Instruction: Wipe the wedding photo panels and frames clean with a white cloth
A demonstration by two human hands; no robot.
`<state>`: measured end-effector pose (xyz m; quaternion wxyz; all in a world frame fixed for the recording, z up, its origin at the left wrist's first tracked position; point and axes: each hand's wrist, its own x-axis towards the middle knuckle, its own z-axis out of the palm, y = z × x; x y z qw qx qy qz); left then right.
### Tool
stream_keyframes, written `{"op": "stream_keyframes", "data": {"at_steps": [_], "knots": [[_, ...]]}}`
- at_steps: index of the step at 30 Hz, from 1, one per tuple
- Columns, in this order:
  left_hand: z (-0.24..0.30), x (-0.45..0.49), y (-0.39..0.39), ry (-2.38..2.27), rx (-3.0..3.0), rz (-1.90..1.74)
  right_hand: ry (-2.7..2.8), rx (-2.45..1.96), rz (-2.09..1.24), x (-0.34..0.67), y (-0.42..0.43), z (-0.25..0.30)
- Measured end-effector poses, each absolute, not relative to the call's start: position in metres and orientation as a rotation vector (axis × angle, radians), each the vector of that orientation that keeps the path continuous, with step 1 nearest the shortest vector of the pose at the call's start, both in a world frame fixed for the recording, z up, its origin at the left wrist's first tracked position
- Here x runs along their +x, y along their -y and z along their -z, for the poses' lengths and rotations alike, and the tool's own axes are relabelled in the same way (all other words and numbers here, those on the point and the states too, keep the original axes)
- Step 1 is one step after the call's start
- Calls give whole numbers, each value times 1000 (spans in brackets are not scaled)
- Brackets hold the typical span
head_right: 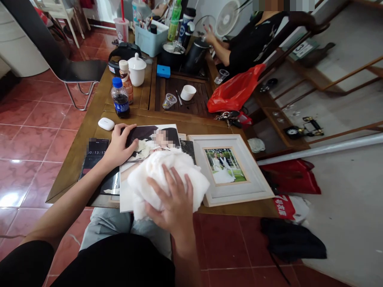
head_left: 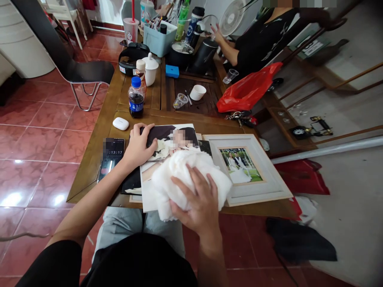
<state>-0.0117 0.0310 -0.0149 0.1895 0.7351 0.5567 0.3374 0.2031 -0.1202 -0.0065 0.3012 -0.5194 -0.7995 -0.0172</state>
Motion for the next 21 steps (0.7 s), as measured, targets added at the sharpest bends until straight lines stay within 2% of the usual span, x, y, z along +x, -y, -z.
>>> {"op": "stream_keyframes", "data": {"at_steps": [5, 15, 21], "knots": [[14, -11, -30, -1579, 2065, -930, 2108, -1440, 138, 217, 119, 7], [16, -12, -32, -1572, 2058, -964, 2264, -1251, 15, 161, 124, 3], [16, -13, -31, -1570, 2039, -960, 2249, -1221, 123, 155, 130, 2]]}}
